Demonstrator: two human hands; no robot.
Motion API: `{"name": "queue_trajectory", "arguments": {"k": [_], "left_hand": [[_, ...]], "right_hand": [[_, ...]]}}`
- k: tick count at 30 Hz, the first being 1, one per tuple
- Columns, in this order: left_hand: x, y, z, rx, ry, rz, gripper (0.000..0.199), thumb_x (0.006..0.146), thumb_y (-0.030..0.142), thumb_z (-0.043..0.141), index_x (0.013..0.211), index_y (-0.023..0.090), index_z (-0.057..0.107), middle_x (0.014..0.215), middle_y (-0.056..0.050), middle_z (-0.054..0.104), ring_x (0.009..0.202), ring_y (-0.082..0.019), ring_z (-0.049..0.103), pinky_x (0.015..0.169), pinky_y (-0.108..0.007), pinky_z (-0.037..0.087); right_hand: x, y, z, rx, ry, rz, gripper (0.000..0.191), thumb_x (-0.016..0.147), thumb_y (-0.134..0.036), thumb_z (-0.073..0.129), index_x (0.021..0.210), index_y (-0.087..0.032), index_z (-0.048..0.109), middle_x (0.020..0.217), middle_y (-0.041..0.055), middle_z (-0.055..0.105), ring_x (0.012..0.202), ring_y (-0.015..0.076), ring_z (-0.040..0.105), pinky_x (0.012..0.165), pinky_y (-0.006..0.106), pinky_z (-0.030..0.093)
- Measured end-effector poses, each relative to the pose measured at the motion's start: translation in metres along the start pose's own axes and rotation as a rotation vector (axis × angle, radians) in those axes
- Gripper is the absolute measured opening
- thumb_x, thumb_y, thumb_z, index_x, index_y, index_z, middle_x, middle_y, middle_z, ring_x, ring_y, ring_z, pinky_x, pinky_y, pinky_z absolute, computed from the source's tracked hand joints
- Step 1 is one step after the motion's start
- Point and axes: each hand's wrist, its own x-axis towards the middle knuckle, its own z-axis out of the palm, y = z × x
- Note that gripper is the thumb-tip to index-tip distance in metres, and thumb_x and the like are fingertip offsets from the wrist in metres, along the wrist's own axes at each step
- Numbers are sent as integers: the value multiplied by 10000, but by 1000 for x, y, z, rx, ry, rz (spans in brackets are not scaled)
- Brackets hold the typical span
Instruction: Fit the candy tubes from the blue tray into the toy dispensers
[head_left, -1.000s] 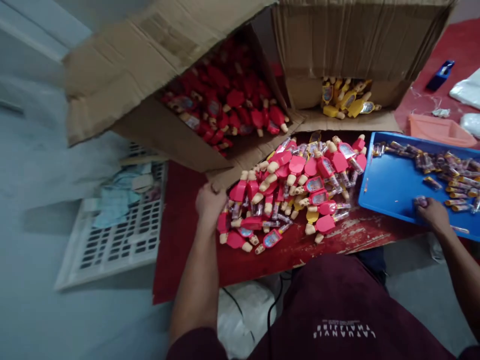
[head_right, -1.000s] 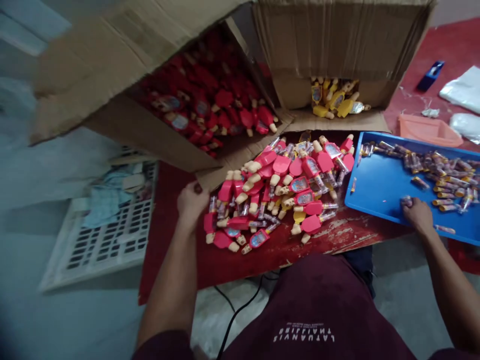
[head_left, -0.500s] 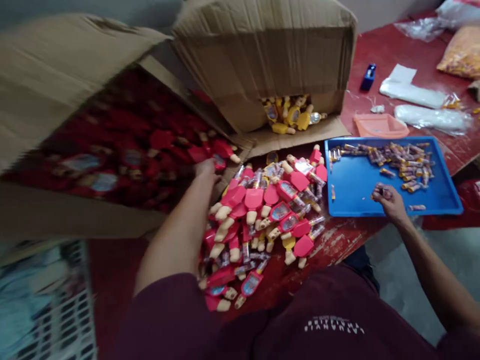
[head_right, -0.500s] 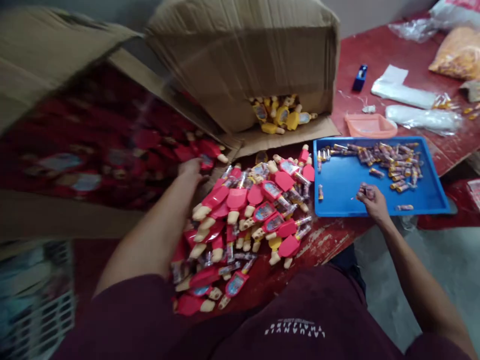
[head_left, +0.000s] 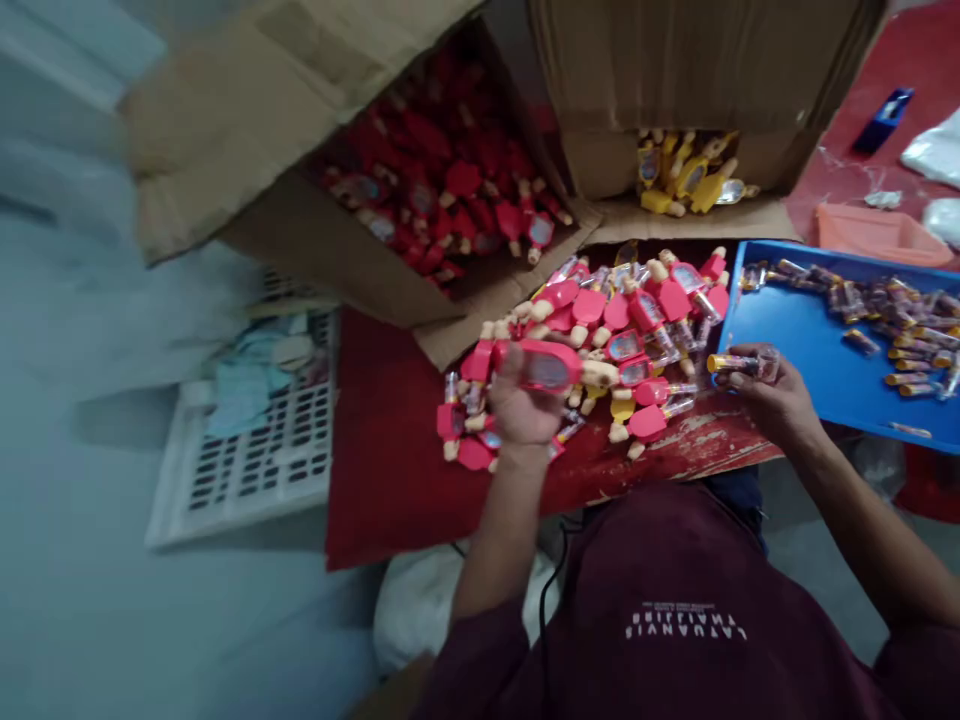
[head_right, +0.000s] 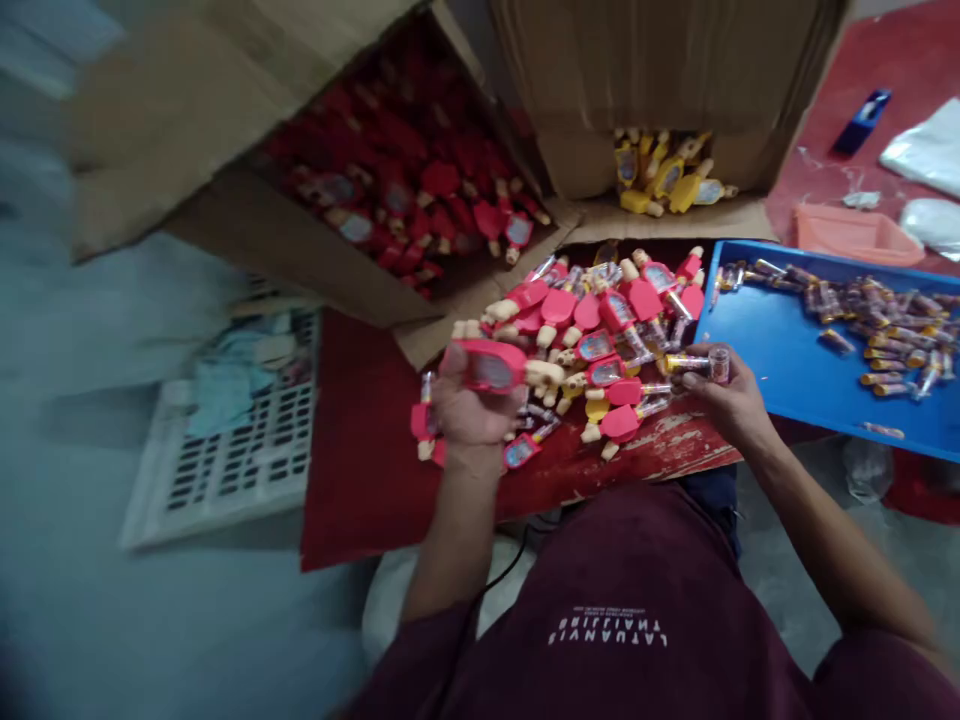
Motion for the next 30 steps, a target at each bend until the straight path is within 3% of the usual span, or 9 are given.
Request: {"name": "queue_trajectory", "arguments": {"k": [2, 5, 8, 12, 16, 19, 23, 26, 30], "left_hand": [[-32, -21, 21, -89, -90, -119, 517, 830, 720, 516, 896, 216, 609, 926, -74, 701, 1038, -228, 668, 799, -369, 573], [-60, -55, 36, -219, -76, -290, 454, 827, 645, 561, 907, 200, 602, 962, -92, 707, 1052, -258, 672, 839, -424, 571], [-75, -81, 34, -363, -12, -460, 292, 732, 412, 714, 842, 190, 560, 874, -45, 695, 920, -228, 698, 842, -416, 574], [-90, -93, 25, -363, -135, -550, 389, 589, 186, 828, 853, 173, 542, 822, 7, 674, 817, -160, 686, 861, -346, 552], [-98, -92, 19, -251, -279, -482, 513, 612, 305, 874, 990, 183, 549, 899, 12, 667, 799, -140, 667, 810, -305, 532], [-99, -90, 19, -92, -404, -404, 527, 680, 402, 832, 1069, 207, 534, 894, 24, 643, 753, -136, 639, 757, -294, 523], [-100, -81, 21, 301, -556, -189, 429, 753, 426, 772, 1050, 197, 565, 863, 14, 616, 737, -129, 578, 722, -261, 472], [-100, -73, 23, 548, -605, -61, 394, 790, 470, 743, 1025, 192, 592, 786, 16, 592, 696, -131, 540, 689, -259, 438], [-99, -65, 24, 761, -715, 35, 414, 838, 514, 693, 1072, 183, 612, 648, 44, 531, 614, -138, 517, 646, -267, 413]], "right_hand": [[-8, 2, 12, -80, -25, 4, 474, 650, -439, 871, 1010, -245, 632, 903, 33, 709, 741, 199, 688, 733, 385, 590], [-18, 10, 21, -225, -46, -41, 405, 725, -475, 820, 999, -229, 651, 840, 30, 686, 663, 182, 648, 637, 346, 557], [-23, 20, 24, -293, -100, -68, 340, 781, -473, 780, 963, -206, 677, 743, 8, 642, 603, 153, 591, 586, 308, 510], [-28, 28, 21, -287, -196, 14, 364, 782, -444, 785, 1028, -187, 712, 776, 18, 666, 665, 159, 619, 663, 323, 532], [-35, 22, 18, -354, -248, 3, 422, 728, -402, 826, 1094, -223, 716, 982, 31, 710, 815, 187, 663, 761, 342, 551], [-39, 12, 18, -504, -301, -136, 343, 779, -394, 774, 1070, -223, 712, 994, 38, 700, 874, 207, 655, 799, 365, 544], [-41, 2, 19, -624, -481, -339, 235, 866, -353, 694, 1063, -226, 686, 1104, 59, 677, 1026, 224, 640, 935, 393, 504], [-41, 1, 17, -644, -600, -348, 240, 895, -342, 668, 1101, -220, 674, 1113, 68, 689, 1002, 224, 653, 906, 381, 515], [-43, 5, 13, -670, -648, -419, 231, 907, -322, 657, 1107, -209, 680, 1064, 79, 700, 973, 229, 662, 858, 364, 523]]}}
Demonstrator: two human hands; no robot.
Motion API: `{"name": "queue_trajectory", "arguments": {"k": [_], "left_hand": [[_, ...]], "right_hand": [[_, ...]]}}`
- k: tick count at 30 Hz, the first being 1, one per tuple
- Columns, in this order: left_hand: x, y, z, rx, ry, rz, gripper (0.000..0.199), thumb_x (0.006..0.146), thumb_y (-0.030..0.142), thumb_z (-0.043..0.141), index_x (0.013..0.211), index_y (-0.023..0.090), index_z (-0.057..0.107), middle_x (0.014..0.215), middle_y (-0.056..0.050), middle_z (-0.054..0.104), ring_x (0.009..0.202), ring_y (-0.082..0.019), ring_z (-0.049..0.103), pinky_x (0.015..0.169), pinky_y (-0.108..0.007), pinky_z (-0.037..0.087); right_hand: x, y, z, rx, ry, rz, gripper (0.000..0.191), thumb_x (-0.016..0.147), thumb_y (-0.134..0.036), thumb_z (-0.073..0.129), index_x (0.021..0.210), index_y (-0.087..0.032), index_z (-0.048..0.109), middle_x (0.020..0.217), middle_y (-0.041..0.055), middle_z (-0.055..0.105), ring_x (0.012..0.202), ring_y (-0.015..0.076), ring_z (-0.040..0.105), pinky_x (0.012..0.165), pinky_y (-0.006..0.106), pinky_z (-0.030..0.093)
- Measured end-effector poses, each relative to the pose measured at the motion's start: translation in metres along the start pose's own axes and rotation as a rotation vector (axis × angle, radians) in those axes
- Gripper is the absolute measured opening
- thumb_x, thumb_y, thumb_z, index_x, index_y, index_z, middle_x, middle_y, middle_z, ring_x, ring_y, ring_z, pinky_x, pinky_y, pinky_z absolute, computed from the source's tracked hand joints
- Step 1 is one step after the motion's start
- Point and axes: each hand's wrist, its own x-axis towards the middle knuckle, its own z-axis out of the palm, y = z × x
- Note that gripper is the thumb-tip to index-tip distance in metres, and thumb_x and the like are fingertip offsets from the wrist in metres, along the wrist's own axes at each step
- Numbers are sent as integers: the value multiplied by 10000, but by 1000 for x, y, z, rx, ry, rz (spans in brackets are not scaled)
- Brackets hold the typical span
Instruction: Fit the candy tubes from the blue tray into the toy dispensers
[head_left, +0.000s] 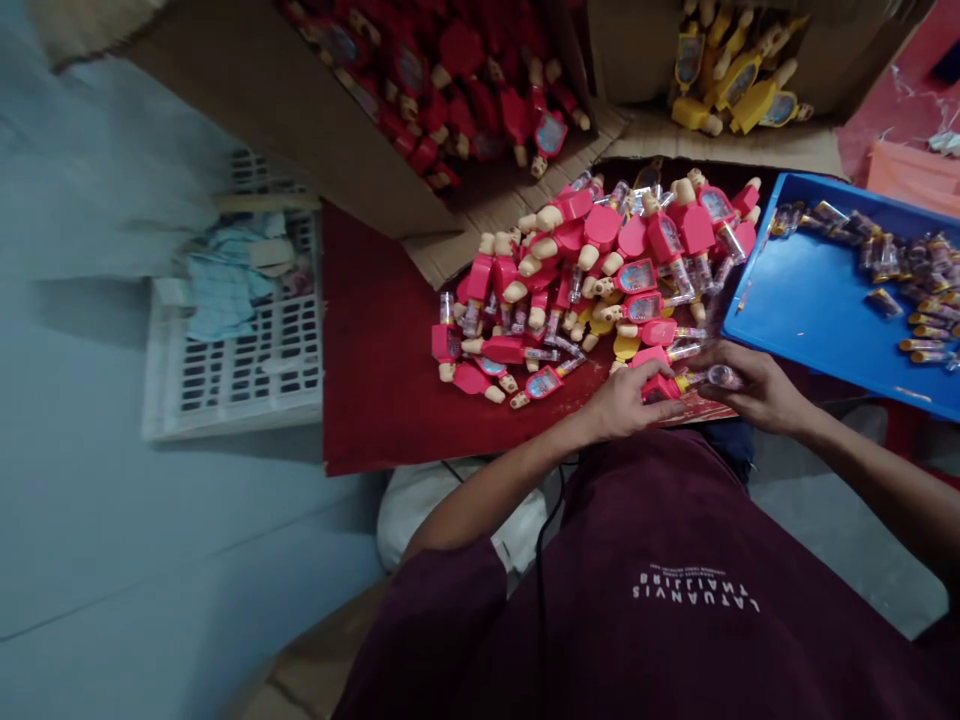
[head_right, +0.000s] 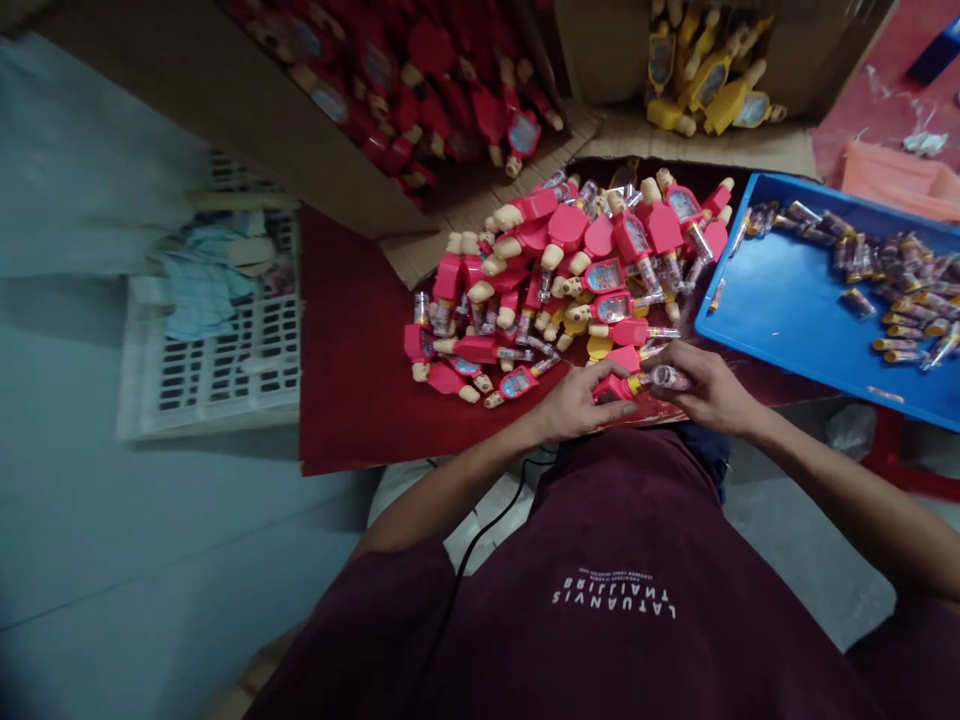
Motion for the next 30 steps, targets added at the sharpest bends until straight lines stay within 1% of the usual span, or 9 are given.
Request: {"name": "queue_trajectory", "arguments": {"k": [4, 7, 10, 13, 15, 20, 23, 26, 30], "left_hand": [[-2, 1, -2, 324, -43, 68, 438, 885, 542, 640, 1116, 170, 608, 796, -19, 652, 764, -198, 637, 722, -303, 465], [-5, 4, 3, 538, -70, 102, 447, 940, 535, 576, 1178, 157, 583, 980, -79, 711, 899, -233, 681, 768, -322, 499], [-8, 9, 12, 769, -136, 157, 376, 1008, 432, 485, 1203, 125, 576, 1019, -109, 710, 905, -239, 688, 735, -323, 512], [-9, 9, 19, 990, -181, 261, 291, 1027, 189, 364, 1180, 111, 599, 1019, -126, 698, 909, -240, 684, 733, -334, 510], [-7, 5, 19, 1006, -207, 280, 297, 1017, 157, 359, 1184, 112, 602, 1023, -129, 699, 921, -242, 684, 733, -335, 510], [-1, -10, 1, 699, -160, 101, 402, 959, 472, 564, 1201, 152, 583, 997, -95, 723, 897, -236, 692, 732, -330, 513], [-2, -11, -4, 568, -148, 91, 419, 923, 522, 606, 1141, 164, 603, 922, -65, 719, 847, -215, 683, 728, -316, 509], [-5, -6, 2, 687, -142, 178, 353, 971, 433, 546, 1154, 139, 615, 966, -87, 715, 857, -210, 676, 713, -306, 502], [-8, -4, 14, 969, -146, 361, 352, 1027, 215, 363, 1225, 109, 633, 959, -127, 694, 834, -207, 665, 676, -309, 486]], "right_hand": [[-6, 2, 4, -36, 3, -102, 178, 919, -292, 644, 1066, -200, 686, 994, 81, 699, 914, 207, 664, 791, 321, 516], [-13, 4, 12, -1, 7, -16, 181, 905, -324, 659, 1030, -195, 682, 966, 69, 702, 863, 194, 659, 755, 308, 503], [-19, 12, 24, 174, -6, 309, 286, 851, -453, 700, 887, -173, 652, 816, 40, 668, 700, 157, 597, 639, 283, 472], [-19, 22, 34, 391, -121, 760, 447, 820, -592, 671, 694, -180, 551, 562, -17, 512, 466, 96, 394, 448, 251, 337], [-16, 25, 37, 419, -207, 855, 442, 822, -589, 664, 689, -183, 550, 544, -17, 504, 444, 94, 369, 427, 252, 319], [-10, 10, 28, 75, -42, 215, 222, 881, -365, 647, 1021, -192, 661, 992, 89, 683, 893, 213, 630, 786, 357, 514], [-12, 2, 28, 5, 22, 87, 201, 901, -318, 620, 1053, -194, 661, 1000, 88, 687, 900, 203, 633, 788, 339, 500], [-16, 3, 34, 154, 36, 313, 247, 860, -408, 678, 934, -173, 664, 806, 44, 663, 690, 147, 579, 620, 269, 467], [-13, 9, 42, 516, -93, 912, 406, 785, -548, 730, 715, -176, 582, 497, -28, 481, 411, 86, 358, 375, 240, 310]]}}
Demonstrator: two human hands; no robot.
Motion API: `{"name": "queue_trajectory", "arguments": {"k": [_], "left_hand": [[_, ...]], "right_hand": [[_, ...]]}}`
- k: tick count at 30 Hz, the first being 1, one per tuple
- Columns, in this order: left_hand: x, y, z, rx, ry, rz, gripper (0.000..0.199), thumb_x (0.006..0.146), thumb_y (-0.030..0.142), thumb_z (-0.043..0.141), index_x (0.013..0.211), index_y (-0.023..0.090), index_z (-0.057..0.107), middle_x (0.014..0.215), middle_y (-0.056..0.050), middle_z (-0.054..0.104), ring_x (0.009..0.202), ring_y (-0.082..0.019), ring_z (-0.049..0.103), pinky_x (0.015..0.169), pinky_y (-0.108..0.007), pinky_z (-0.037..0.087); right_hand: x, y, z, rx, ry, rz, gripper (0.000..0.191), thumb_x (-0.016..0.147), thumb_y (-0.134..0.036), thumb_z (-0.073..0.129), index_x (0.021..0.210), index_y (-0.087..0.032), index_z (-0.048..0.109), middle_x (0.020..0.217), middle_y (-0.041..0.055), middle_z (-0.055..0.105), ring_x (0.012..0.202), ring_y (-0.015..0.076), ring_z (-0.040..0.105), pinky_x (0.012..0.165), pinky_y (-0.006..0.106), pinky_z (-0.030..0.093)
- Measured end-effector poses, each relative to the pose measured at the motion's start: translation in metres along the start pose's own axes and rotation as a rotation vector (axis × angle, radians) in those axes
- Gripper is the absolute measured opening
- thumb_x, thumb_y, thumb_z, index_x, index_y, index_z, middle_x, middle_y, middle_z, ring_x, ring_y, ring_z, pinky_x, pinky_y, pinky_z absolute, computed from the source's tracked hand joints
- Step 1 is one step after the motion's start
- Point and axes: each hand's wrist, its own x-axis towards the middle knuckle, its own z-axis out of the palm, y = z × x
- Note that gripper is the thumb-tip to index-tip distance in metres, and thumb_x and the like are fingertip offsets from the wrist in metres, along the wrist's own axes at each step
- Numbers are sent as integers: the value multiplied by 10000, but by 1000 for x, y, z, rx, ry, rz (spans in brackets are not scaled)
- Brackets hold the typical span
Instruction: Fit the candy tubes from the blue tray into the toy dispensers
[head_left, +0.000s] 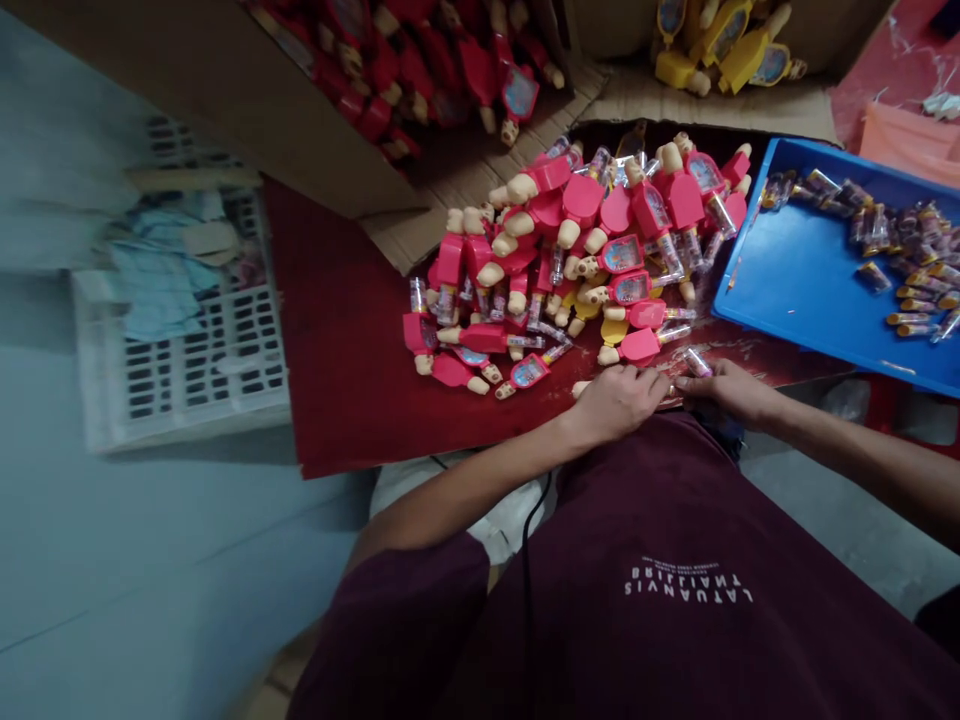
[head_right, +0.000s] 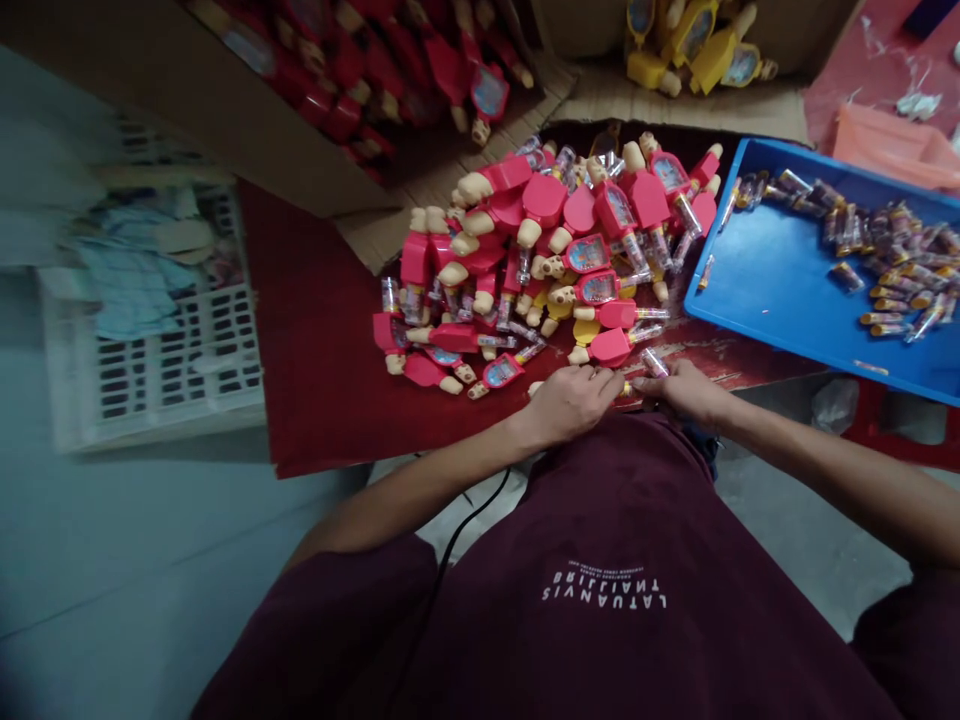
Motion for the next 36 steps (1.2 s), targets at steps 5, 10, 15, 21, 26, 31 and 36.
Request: {"name": "queue_trajectory", "arguments": {"k": [5, 10, 15, 21, 26, 31, 36], "left_hand": [[-3, -10, 13, -74, 55, -74, 457, 1026, 493, 418, 1184, 153, 681, 961, -108, 717, 822, -207, 679, 645, -293, 473], [-13, -21, 19, -264, 152, -215, 555, 990, 633, 412, 1103, 164, 686, 946, -58, 752, 814, -189, 699, 644, -273, 469], [-20, -18, 17, -147, 126, -116, 619, 986, 654, 380, 1150, 140, 685, 936, -96, 742, 791, -204, 699, 602, -274, 458], [-23, -20, 14, -197, 124, -141, 579, 986, 642, 405, 1147, 158, 678, 956, -83, 742, 813, -194, 703, 664, -278, 495], [-27, -24, 10, -73, 106, -48, 546, 1031, 549, 369, 1167, 124, 683, 923, -121, 718, 799, -202, 687, 655, -292, 489], [-32, -27, 7, -165, 78, -132, 540, 1001, 598, 419, 1170, 148, 666, 976, -95, 733, 841, -190, 697, 668, -263, 489], [-38, -27, 0, -3, 55, -37, 467, 1036, 489, 398, 1213, 139, 652, 975, -108, 719, 815, -199, 684, 644, -278, 461]], "right_hand": [[2, -5, -1, -93, -11, -163, 333, 808, -478, 716, 907, -168, 647, 739, 50, 653, 587, 148, 556, 520, 277, 478], [-4, 4, -2, -420, 252, -754, 297, 862, -396, 671, 1072, -186, 675, 1035, 103, 673, 964, 231, 623, 847, 371, 512], [-5, 6, 2, -234, 99, -302, 474, 937, -567, 512, 686, -170, 578, 533, 6, 507, 486, 131, 460, 497, 276, 406], [-7, 2, 9, -343, 155, -642, 307, 811, -479, 693, 878, -179, 681, 886, 89, 680, 778, 200, 611, 702, 325, 503], [-2, -3, 13, -139, -1, -239, 455, 922, -591, 513, 737, -185, 606, 560, 22, 573, 437, 129, 444, 448, 274, 397], [0, -6, 19, -364, 157, -726, 258, 821, -442, 697, 862, -191, 649, 906, 92, 686, 834, 217, 622, 735, 333, 501], [5, -4, 34, -63, 145, -292, 366, 894, -562, 588, 836, -202, 562, 538, -33, 494, 444, 120, 403, 442, 256, 340]]}}
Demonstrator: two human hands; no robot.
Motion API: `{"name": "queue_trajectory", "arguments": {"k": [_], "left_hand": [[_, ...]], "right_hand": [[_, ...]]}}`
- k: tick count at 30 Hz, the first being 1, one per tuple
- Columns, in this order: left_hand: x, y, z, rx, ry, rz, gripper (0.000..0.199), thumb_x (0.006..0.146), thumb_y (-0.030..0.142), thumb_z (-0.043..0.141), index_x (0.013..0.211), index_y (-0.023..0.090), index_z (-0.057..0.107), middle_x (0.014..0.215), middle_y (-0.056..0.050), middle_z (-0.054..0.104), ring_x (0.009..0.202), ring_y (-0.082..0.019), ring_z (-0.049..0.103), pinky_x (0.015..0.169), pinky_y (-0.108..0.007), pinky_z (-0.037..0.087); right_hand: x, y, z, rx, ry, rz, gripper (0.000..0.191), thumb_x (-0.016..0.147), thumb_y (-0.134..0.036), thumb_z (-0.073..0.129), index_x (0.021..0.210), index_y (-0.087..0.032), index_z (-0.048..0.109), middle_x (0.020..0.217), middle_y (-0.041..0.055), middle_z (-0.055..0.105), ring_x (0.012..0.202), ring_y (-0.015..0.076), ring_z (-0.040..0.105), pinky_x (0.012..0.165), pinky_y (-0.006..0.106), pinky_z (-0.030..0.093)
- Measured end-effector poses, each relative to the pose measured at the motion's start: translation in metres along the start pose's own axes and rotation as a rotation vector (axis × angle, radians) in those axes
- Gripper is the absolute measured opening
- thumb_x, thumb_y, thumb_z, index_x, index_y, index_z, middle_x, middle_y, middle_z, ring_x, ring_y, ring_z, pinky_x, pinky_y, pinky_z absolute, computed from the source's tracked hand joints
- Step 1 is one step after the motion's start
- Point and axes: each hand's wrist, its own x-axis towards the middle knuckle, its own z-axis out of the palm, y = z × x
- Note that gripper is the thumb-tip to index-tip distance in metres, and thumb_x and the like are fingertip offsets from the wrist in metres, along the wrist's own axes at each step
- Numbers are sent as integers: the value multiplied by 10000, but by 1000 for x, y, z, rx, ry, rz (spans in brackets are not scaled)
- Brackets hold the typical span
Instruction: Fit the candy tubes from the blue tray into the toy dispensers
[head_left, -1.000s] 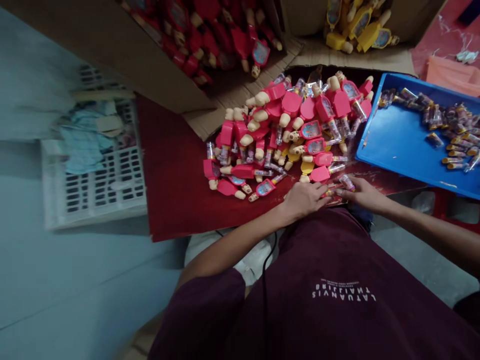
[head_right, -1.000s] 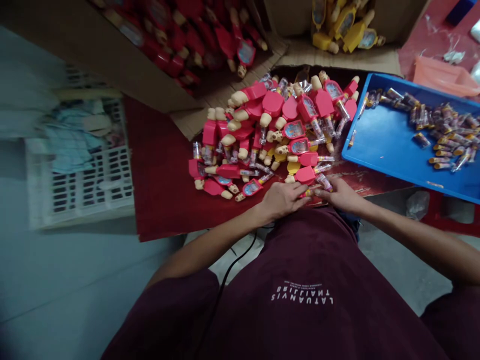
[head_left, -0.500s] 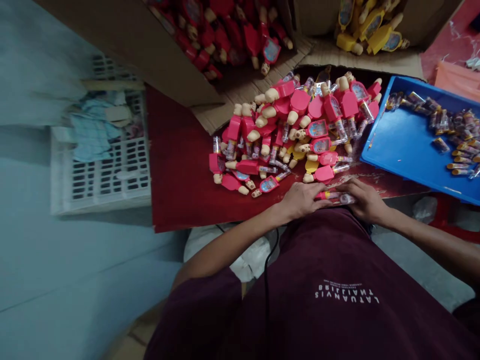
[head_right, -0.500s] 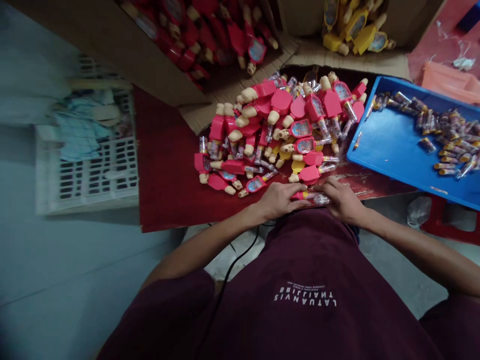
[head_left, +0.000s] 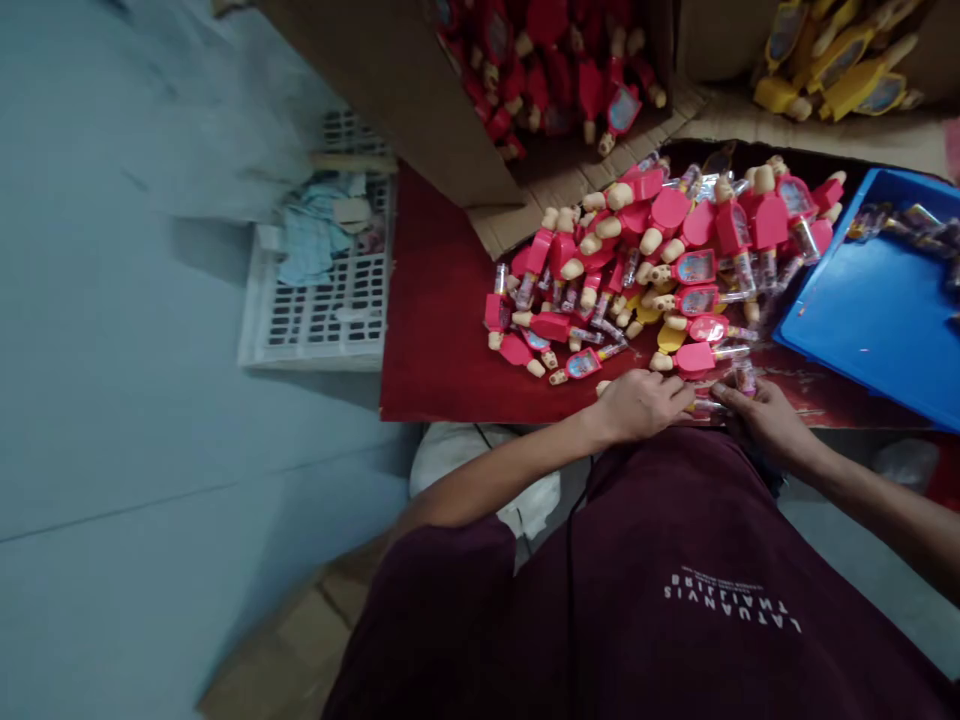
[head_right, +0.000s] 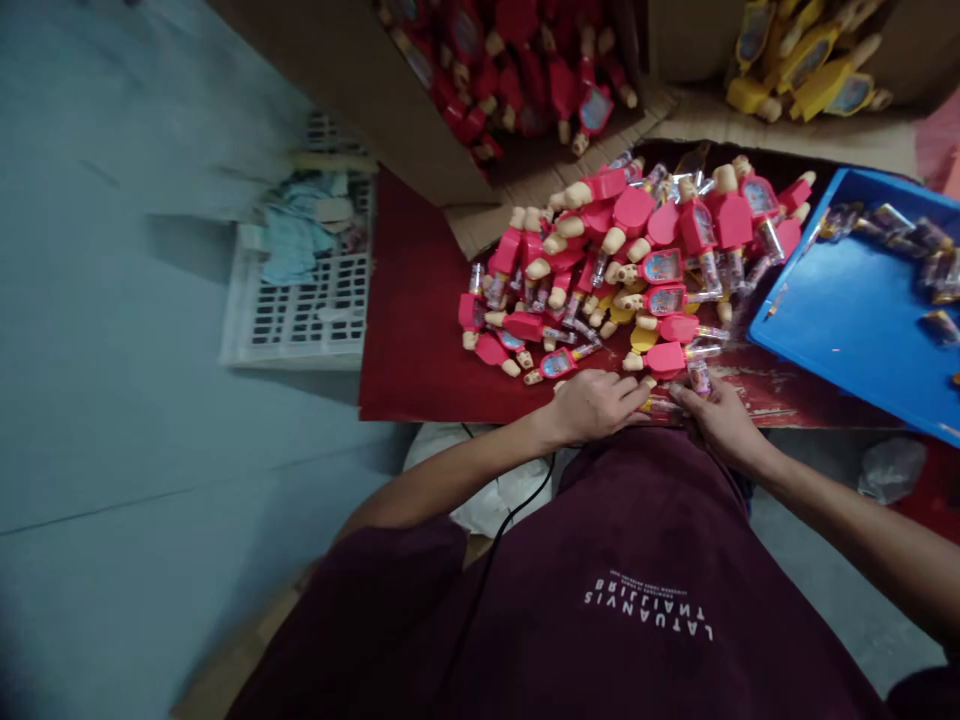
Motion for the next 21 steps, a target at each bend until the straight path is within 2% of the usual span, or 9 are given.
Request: {"name": "queue_trajectory", "arguments": {"k": [2, 6, 8, 11, 13, 15, 17, 19, 21], "left_hand": [[-4, -4, 2, -24, 0, -36, 479, 1023, 524, 417, 1194, 145, 655, 981, -96, 722, 813, -197, 686, 623, -277, 449], [-13, -10, 3, -134, 54, -146, 543, 986, 619, 438, 1156, 155, 662, 979, -75, 731, 828, -187, 700, 626, -269, 444], [-17, -10, -1, -79, 68, -122, 529, 1004, 591, 417, 1156, 150, 667, 945, -84, 726, 807, -190, 696, 622, -278, 434], [-23, -10, -8, 68, 52, -83, 465, 1051, 466, 367, 1162, 132, 671, 891, -103, 708, 766, -197, 677, 610, -301, 420], [-27, -15, -8, 94, 34, -83, 454, 1056, 431, 355, 1175, 126, 669, 884, -109, 704, 758, -199, 668, 618, -308, 427], [-31, -22, -5, 43, 42, -130, 483, 1042, 489, 376, 1174, 130, 671, 888, -105, 711, 760, -200, 669, 630, -303, 437], [-36, -28, 0, -66, 78, -218, 547, 996, 605, 421, 1166, 149, 672, 906, -89, 727, 760, -196, 678, 641, -291, 445], [-39, -30, 3, -185, 106, -295, 608, 931, 701, 467, 1139, 166, 671, 897, -65, 739, 759, -196, 689, 652, -282, 451], [-41, -27, 1, -243, 99, -314, 634, 889, 744, 492, 1085, 169, 671, 849, -49, 739, 744, -202, 694, 645, -280, 448]], "right_hand": [[3, 0, 1, -90, -33, -58, 362, 880, -551, 616, 886, -189, 603, 629, 6, 581, 513, 142, 492, 487, 271, 398], [6, 0, 0, -304, -25, -489, 281, 813, -439, 717, 940, -191, 681, 946, 104, 697, 867, 242, 638, 745, 359, 508], [8, -1, 4, -220, -63, -397, 280, 805, -463, 725, 835, -193, 661, 774, 68, 661, 713, 203, 613, 628, 318, 490], [13, -6, 14, 26, -189, 32, 440, 836, -588, 655, 660, -203, 537, 499, -26, 452, 406, 105, 373, 391, 255, 307], [20, -13, 20, 54, -264, 143, 501, 857, -628, 605, 609, -207, 493, 463, -31, 419, 369, 93, 320, 368, 257, 277], [27, -20, 20, -106, -242, -46, 437, 875, -569, 612, 666, -187, 572, 551, 19, 539, 453, 128, 460, 445, 271, 391], [32, -24, 18, -349, -202, -411, 282, 895, -446, 619, 885, -171, 683, 799, 91, 673, 699, 199, 618, 630, 319, 511], [34, -24, 15, -524, -206, -736, 258, 925, -322, 571, 1114, -188, 682, 1045, 134, 686, 925, 240, 641, 781, 367, 534], [33, -20, 13, -578, -260, -907, 303, 945, -246, 518, 1212, -195, 651, 1146, 154, 661, 1006, 244, 631, 817, 373, 529]]}}
